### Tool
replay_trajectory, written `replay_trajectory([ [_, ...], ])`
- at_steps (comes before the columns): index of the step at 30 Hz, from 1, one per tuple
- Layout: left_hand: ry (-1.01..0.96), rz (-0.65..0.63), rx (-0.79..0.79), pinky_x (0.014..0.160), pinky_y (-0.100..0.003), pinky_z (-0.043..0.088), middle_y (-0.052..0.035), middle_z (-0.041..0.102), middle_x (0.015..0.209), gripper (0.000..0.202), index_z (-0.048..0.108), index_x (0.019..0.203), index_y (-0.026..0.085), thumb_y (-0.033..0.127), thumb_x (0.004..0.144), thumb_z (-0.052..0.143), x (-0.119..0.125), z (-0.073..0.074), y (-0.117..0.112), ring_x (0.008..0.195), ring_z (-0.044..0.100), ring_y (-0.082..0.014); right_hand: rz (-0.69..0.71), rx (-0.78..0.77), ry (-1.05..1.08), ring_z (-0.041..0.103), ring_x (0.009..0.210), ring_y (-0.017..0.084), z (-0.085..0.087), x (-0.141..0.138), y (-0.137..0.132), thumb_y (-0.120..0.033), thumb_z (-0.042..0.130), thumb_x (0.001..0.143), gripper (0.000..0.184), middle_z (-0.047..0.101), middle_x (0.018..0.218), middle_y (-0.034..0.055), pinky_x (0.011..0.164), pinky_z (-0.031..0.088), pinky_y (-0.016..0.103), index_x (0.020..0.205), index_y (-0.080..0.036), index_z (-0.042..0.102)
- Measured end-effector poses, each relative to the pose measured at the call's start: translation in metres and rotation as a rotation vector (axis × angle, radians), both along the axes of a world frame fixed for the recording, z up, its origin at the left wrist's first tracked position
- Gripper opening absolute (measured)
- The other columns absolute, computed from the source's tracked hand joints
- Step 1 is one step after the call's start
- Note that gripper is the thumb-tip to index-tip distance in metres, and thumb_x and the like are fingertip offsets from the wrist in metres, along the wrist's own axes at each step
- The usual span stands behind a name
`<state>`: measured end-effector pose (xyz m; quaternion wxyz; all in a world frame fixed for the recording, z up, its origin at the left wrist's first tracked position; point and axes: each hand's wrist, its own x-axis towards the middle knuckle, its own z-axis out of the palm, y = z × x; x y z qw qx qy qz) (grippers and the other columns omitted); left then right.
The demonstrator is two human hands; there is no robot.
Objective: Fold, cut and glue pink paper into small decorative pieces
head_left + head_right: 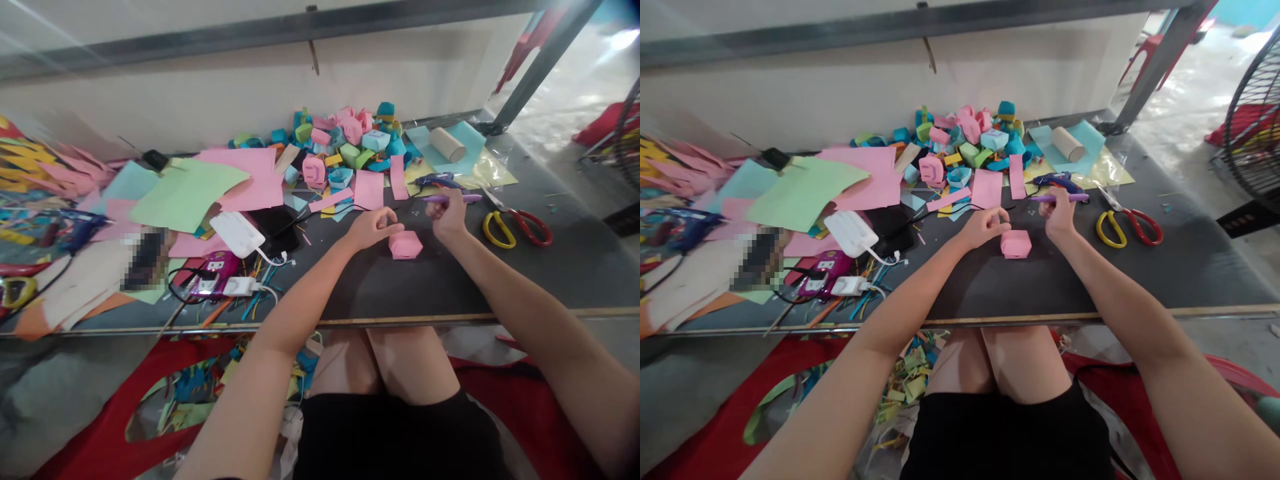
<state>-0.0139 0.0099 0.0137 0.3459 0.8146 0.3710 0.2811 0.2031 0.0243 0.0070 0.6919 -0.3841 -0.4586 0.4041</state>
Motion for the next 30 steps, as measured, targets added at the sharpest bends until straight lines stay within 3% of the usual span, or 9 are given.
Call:
replay_trajectory([
  [3, 0.048, -0.085, -0.004, 0.069, -0.03, 0.038, 0.0008, 0.058, 0.076, 0.067, 0.065, 0.111, 0.018, 0.077, 0.079, 0.059, -0.003, -0.001, -0.003, 0.069, 0.053, -0.015, 0.021, -0.018, 0.011, 0.022, 0.035, 0.007, 0.0, 0.004, 0.002, -0.061, 0.067, 0.083, 0.059, 0.02, 0.041, -0.0083, 0.035, 0.022, 0.024, 0.052, -0.025, 0.032],
  [6, 0.113, -0.122, 0.057, 0.081, -0.034, 0.046, -0.0084, 0.069, 0.104, 0.076, 0.063, 0.12, 0.019, 0.079, 0.073, 0.065, -0.001, 0.0, -0.007, 0.089, 0.063, -0.0224, -0.022, -0.078, -0.035, 0.024, 0.035, 0.007, 0.0, -0.002, 0.001, -0.058, 0.072, 0.08, 0.05, 0.024, 0.04, -0.009, 0.036, 0.021, 0.022, 0.057, -0.024, 0.044],
  [10, 0.221, -0.193, 0.179, 0.102, -0.041, 0.044, -0.0127, 0.067, 0.131, 0.079, 0.061, 0.126, 0.02, 0.073, 0.07, 0.075, 0.004, 0.004, -0.015, 0.115, 0.065, -0.0292, -0.029, -0.188, -0.088, 0.027, 0.034, 0.006, 0.003, -0.008, -0.001, -0.066, 0.071, 0.082, 0.049, 0.032, 0.041, -0.0089, 0.036, 0.021, 0.021, 0.066, -0.023, 0.053],
  [13, 0.346, -0.176, 0.277, 0.106, -0.043, 0.042, -0.0138, 0.068, 0.131, 0.074, 0.061, 0.126, 0.018, 0.066, 0.072, 0.077, 0.007, 0.006, -0.019, 0.12, 0.064, -0.0315, 0.016, -0.208, -0.148, 0.042, 0.037, 0.009, 0.008, -0.008, -0.004, -0.079, 0.065, 0.08, 0.056, 0.049, 0.049, -0.0055, 0.037, 0.027, 0.022, 0.08, -0.023, 0.059],
  [17, 0.443, -0.03, 0.353, 0.105, -0.043, 0.042, -0.0163, 0.067, 0.13, 0.067, 0.06, 0.129, 0.015, 0.057, 0.078, 0.073, 0.004, 0.007, -0.017, 0.121, 0.062, -0.0331, 0.209, -0.122, -0.324, 0.064, 0.06, 0.016, 0.01, -0.009, -0.011, -0.086, 0.066, 0.072, 0.063, 0.066, 0.071, 0.0012, 0.052, 0.047, 0.027, 0.086, -0.025, 0.06],
  [19, 0.473, 0.04, 0.362, 0.105, -0.043, 0.042, -0.0177, 0.065, 0.134, 0.068, 0.058, 0.134, 0.014, 0.055, 0.081, 0.07, 0.001, 0.005, -0.013, 0.124, 0.06, -0.0341, 0.275, -0.018, -0.497, 0.067, 0.073, 0.018, 0.009, -0.01, -0.015, -0.078, 0.073, 0.073, 0.056, 0.07, 0.082, 0.0029, 0.067, 0.052, 0.031, 0.083, -0.025, 0.061],
  [22, 0.515, 0.074, 0.365, 0.105, -0.043, 0.042, -0.0189, 0.062, 0.137, 0.071, 0.055, 0.138, 0.012, 0.057, 0.085, 0.066, -0.004, 0.004, -0.008, 0.127, 0.058, -0.0349, 0.309, 0.083, -0.778, 0.064, 0.081, 0.019, 0.008, -0.01, -0.019, -0.055, 0.081, 0.074, 0.037, 0.071, 0.089, 0.0019, 0.081, 0.051, 0.034, 0.084, -0.024, 0.064],
  [25, 0.543, 0.041, 0.37, 0.107, -0.044, 0.039, -0.0198, 0.06, 0.139, 0.078, 0.054, 0.141, 0.012, 0.063, 0.084, 0.067, -0.008, 0.006, -0.007, 0.128, 0.057, -0.0363, 0.3, 0.099, -0.871, 0.062, 0.077, 0.018, 0.009, -0.009, -0.021, -0.044, 0.078, 0.076, 0.027, 0.07, 0.087, 0.0008, 0.078, 0.049, 0.033, 0.087, -0.024, 0.063],
  [30, 0.475, 0.023, 0.297, 0.102, -0.043, 0.042, -0.0181, 0.065, 0.131, 0.072, 0.058, 0.131, 0.013, 0.072, 0.088, 0.058, -0.012, 0.01, -0.006, 0.121, 0.06, -0.0343, 0.325, 0.11, -0.933, 0.058, 0.07, 0.016, 0.011, -0.008, -0.023, -0.043, 0.078, 0.076, 0.028, 0.068, 0.082, -0.0003, 0.073, 0.046, 0.03, 0.089, -0.024, 0.063],
])
